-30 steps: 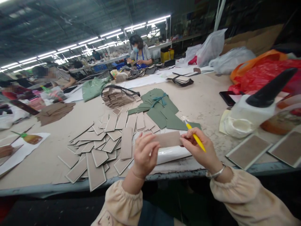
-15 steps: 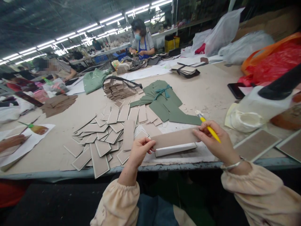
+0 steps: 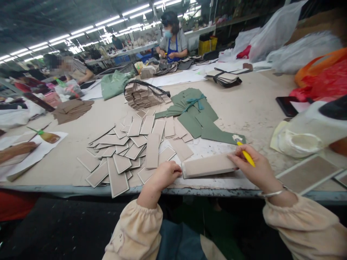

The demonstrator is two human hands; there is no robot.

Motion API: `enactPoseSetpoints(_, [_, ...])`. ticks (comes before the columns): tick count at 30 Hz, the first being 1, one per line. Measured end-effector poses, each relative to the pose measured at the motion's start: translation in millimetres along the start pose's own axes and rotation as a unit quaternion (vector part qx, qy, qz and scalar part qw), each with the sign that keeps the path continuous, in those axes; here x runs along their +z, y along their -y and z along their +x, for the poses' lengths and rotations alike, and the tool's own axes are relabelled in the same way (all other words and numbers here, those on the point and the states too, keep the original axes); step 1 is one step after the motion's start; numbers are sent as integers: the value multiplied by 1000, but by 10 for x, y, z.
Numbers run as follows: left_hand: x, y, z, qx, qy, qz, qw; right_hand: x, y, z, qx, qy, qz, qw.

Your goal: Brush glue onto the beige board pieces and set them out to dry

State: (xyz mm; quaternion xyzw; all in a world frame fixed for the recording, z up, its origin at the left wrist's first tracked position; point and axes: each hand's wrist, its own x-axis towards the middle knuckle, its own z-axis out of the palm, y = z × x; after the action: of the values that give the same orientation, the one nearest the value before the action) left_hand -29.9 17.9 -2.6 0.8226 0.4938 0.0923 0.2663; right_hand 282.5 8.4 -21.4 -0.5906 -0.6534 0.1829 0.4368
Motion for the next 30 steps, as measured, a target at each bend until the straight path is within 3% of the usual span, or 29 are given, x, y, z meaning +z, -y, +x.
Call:
enactPoseSetpoints(20, [79, 57, 35, 27, 11, 21, 999, 116, 18, -3, -33, 7, -110, 993])
enactPoseSetpoints(30, [58, 25, 25, 24, 8, 21, 999, 131, 22, -4, -7, 13, -110, 994])
